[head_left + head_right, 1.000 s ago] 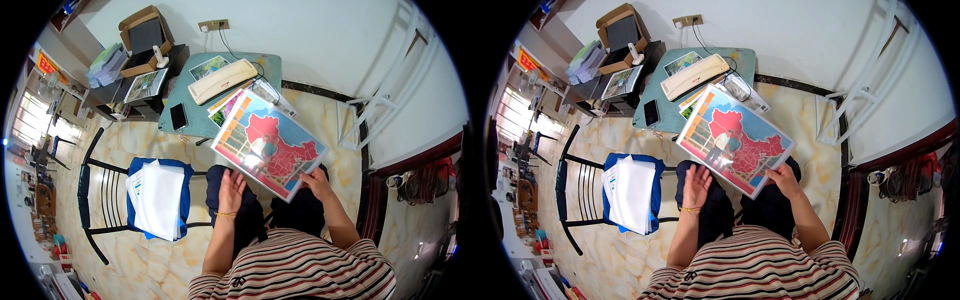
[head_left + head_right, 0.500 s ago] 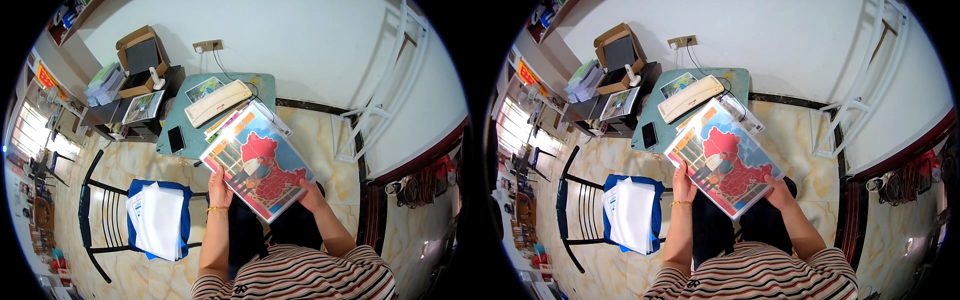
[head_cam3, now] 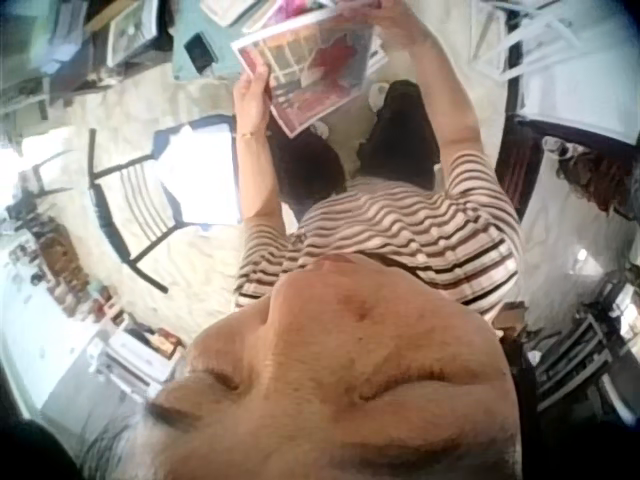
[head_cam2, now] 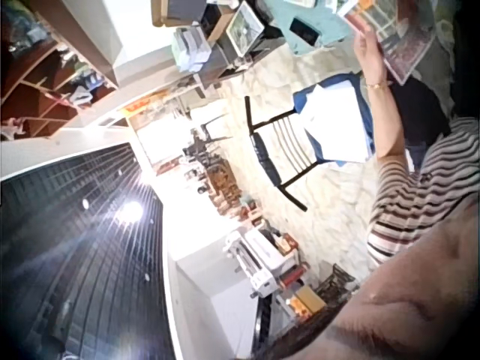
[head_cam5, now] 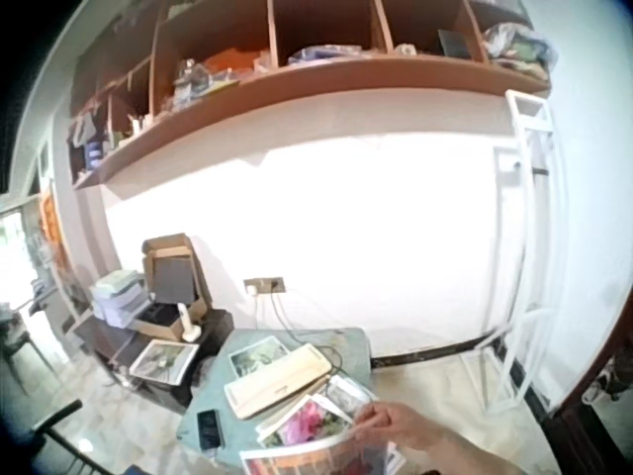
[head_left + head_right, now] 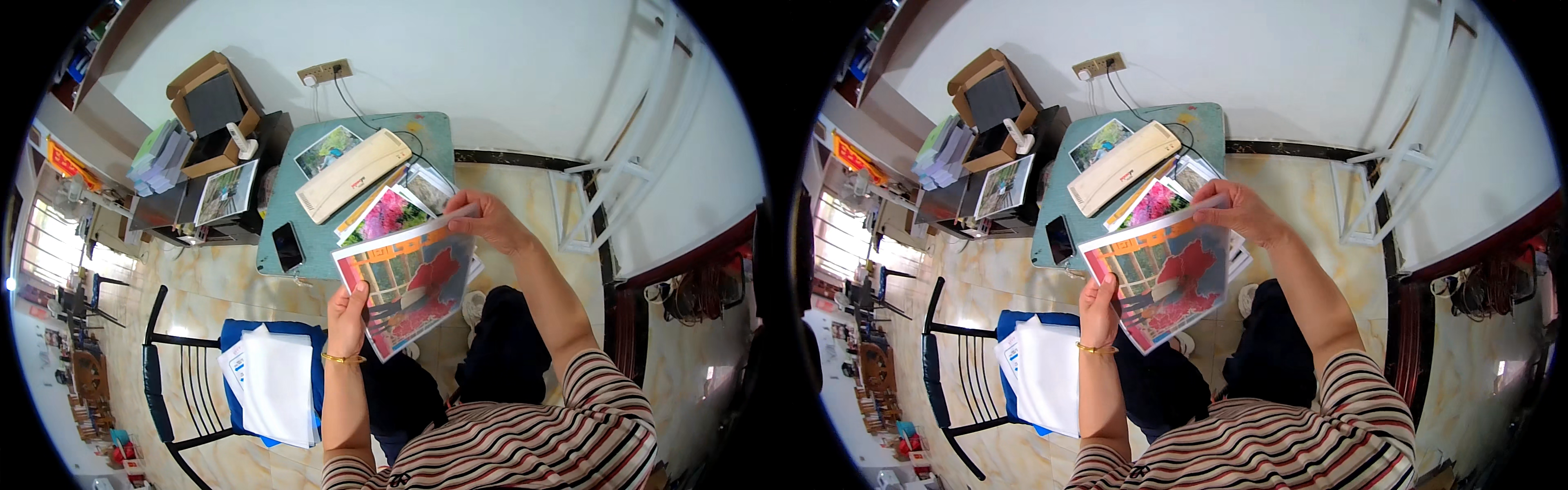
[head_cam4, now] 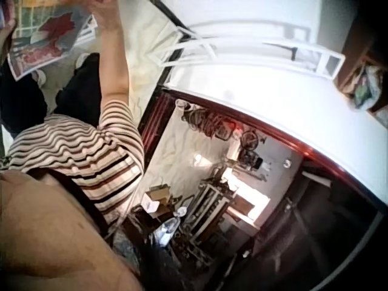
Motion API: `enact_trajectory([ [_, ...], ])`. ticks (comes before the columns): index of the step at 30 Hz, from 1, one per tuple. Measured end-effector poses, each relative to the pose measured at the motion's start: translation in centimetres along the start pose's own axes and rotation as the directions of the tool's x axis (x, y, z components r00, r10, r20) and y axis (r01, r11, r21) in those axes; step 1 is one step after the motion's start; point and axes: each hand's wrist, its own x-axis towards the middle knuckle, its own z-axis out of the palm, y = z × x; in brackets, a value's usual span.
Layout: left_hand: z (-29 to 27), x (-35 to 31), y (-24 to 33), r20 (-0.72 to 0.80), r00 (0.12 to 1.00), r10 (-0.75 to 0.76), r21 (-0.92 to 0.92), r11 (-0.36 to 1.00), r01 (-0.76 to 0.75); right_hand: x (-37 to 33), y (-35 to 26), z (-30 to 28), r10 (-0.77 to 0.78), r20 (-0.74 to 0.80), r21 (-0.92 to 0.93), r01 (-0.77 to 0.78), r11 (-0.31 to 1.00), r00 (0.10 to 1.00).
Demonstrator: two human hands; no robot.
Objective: The person sits at a table and places printed photographs into clear plastic protective sleeves. They handle each print, open a sleeve, insert the print, and set the sleeved item aside on the table.
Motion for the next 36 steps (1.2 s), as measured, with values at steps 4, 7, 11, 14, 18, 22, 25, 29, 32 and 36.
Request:
enact_trajectory([
  [4,-1.0,1.8,0.5,-0.125,0.992,0.021,-0.171,0.984,-0.043,0.9,2.4,1.5,0.09,-0.018,0.201,-0.084,0.976,0.996],
  [7,-3.5,4.7,-1.2,-0.229,0.972,-0.044,-0.3,0.953,-0.027,0.6,6.0,1.7,0.187,0.011,0.084,-0.187,0.979,0.982],
  [11,-6.5,9.9,-5.3,-0.211,0.967,-0.14,-0.28,0.957,0.077,2.0,10.9,-0.2,0.287,-0.096,-0.001,-0.289,0.957,0.953],
  [14,-7.7,12.8,-8.1,-0.157,0.974,-0.164,-0.274,0.955,0.117,3.8,12.1,-1.6,0.315,-0.199,0.033,-0.315,0.948,0.928],
  [18,-9.8,15.7,-11.8,-0.194,0.957,-0.216,-0.032,0.976,0.214,6.2,14.8,-3.8,0.295,-0.27,-0.052,-0.32,0.946,0.917],
  [22,-8.0,16.1,-12.3,-0.323,0.896,-0.303,-0.196,0.948,0.25,7.3,16.2,-4.8,0.382,-0.29,-0.045,-0.411,0.91,0.877],
  [25,-9.3,16.6,-12.4,-0.291,0.899,-0.328,-0.186,0.941,0.283,8.0,17.2,-5.1,0.389,-0.272,-0.012,-0.407,0.913,0.88],
  [29,-10.5,17.1,-12.3,-0.27,0.916,-0.297,-0.146,0.953,0.266,9.2,15.9,-4.3,0.413,-0.266,0.055,-0.414,0.909,0.871],
  [32,-10.9,17.6,-12.3,-0.257,0.918,-0.301,-0.149,0.951,0.27,9.7,16.1,-4.2,0.409,-0.283,0.072,-0.406,0.911,0.868],
  [36,-10.4,18.1,-11.9,-0.317,0.886,-0.339,-0.187,0.938,0.292,9.9,16.7,-4.4,0.41,-0.277,0.082,-0.404,0.911,0.869],
])
